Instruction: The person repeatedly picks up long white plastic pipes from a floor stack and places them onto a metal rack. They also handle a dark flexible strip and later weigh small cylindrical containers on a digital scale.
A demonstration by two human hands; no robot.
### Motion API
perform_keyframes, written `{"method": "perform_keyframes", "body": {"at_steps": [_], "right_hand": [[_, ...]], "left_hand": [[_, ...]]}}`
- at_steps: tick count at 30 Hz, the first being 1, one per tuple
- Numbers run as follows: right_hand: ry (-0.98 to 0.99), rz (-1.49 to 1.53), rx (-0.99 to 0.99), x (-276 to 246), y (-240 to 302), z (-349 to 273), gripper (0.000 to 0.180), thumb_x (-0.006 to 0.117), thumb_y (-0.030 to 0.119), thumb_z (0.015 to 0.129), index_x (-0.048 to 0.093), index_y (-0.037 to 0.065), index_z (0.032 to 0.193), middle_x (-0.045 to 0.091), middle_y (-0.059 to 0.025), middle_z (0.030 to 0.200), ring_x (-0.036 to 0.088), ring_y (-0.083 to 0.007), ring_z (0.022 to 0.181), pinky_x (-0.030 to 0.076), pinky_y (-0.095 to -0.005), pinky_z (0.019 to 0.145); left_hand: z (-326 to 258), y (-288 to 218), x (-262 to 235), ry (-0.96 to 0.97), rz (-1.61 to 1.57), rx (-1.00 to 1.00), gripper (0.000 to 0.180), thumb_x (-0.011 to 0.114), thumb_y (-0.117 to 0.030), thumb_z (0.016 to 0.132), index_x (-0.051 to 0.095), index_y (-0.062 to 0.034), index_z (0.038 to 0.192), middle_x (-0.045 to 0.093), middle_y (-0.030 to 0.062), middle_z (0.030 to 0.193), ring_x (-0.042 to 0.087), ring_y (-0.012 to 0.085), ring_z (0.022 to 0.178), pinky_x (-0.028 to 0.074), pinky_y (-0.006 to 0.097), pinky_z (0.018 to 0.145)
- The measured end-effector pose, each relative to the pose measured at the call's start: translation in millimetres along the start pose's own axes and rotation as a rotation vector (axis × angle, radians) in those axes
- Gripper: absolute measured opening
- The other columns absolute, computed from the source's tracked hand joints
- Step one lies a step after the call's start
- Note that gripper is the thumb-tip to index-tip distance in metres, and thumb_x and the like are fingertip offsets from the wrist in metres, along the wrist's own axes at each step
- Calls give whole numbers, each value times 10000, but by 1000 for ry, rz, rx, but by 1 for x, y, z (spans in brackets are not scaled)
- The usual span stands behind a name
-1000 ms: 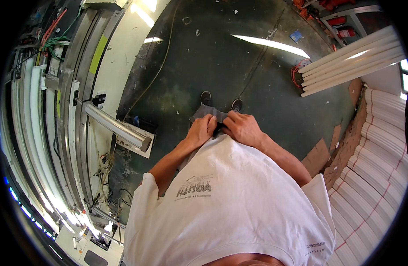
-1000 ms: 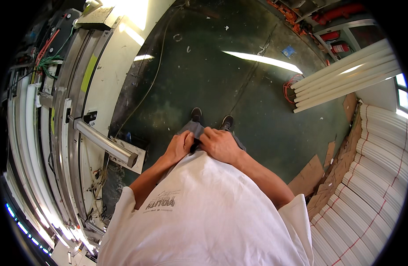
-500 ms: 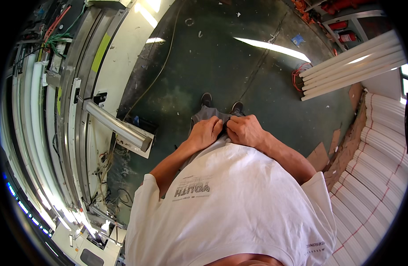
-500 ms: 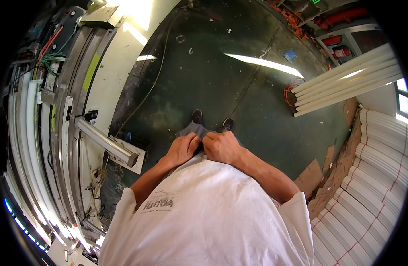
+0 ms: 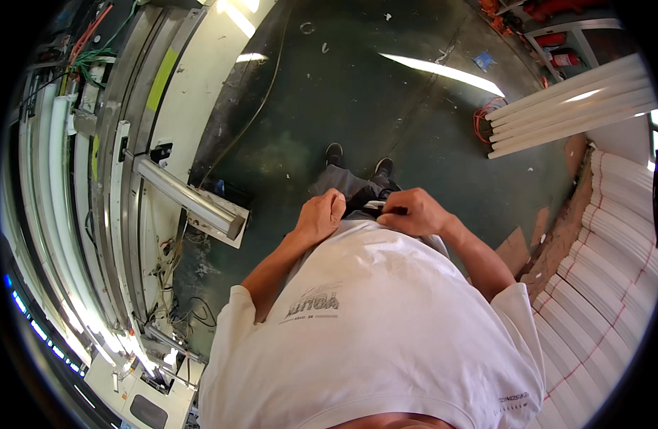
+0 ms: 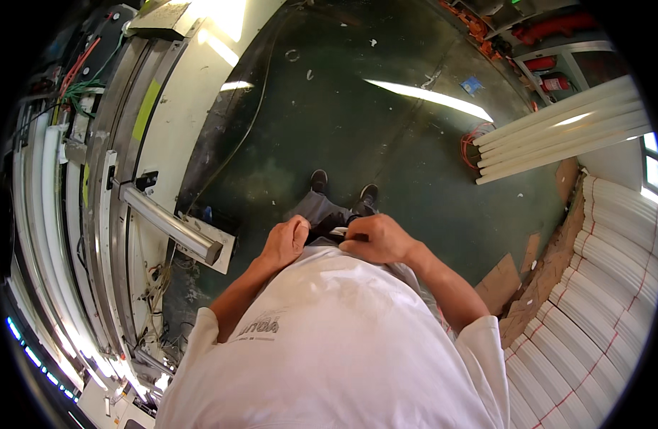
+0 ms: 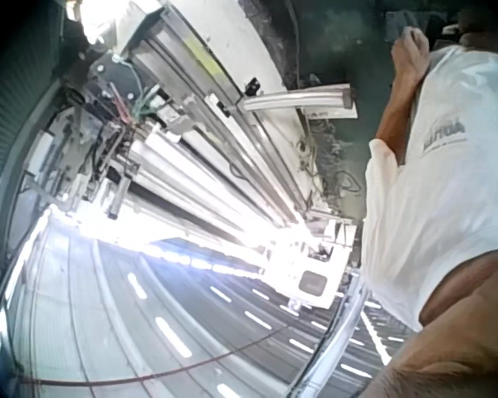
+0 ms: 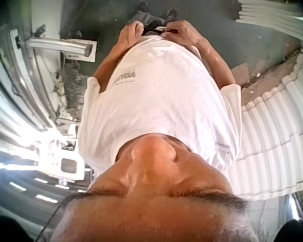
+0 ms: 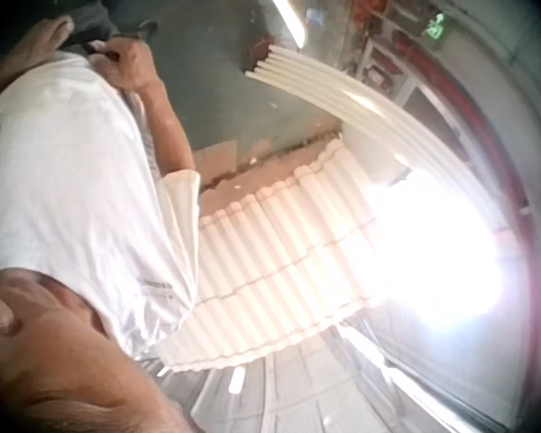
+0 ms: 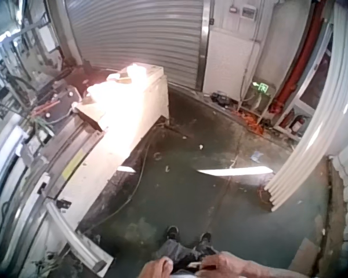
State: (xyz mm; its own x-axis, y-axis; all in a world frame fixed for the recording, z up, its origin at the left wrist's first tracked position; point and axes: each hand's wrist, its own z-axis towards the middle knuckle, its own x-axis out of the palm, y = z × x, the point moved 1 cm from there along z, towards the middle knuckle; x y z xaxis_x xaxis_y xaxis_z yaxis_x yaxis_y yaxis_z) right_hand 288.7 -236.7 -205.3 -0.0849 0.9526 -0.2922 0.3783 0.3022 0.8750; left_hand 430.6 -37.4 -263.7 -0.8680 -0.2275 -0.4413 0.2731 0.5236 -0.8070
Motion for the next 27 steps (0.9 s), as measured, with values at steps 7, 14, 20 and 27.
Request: {"method": "perform_keyframes", "body": {"at_steps": [7,14,20,27], "right_hand": [[50,144,39,29,18,55,337,671,207,820,625,-18,1067,678,-172,927,653,-239,840,502,-348,772],[227,288,187,41,-3,75,457,684,273,806,589,-26,1137,676,-186,953,646,-266,872,492,-361,796],[255,77,188,43,19,81,420,695,344,764,662,0,1001,660,-177,810,636,-252,755,476,-377,692],[182,-4,143,44,30,77,356,677,319,777,663,-5,925,636,-210,734,626,-343,683,479,-414,649]], "left_hand": [[0,-3,6,-161,-167,-57,258,399,-217,942,498,-6,830,574,241,755,546,454,709,449,449,629],[-5,-1,10,-429,-296,-139,225,405,-172,933,523,12,881,536,181,727,542,276,665,436,348,645],[5,23,19,-507,-575,-334,205,506,-179,930,550,18,894,593,91,808,555,145,734,453,283,677],[6,2,5,-557,-517,-454,389,684,-330,856,535,29,852,595,67,704,535,125,615,448,291,559]]}}
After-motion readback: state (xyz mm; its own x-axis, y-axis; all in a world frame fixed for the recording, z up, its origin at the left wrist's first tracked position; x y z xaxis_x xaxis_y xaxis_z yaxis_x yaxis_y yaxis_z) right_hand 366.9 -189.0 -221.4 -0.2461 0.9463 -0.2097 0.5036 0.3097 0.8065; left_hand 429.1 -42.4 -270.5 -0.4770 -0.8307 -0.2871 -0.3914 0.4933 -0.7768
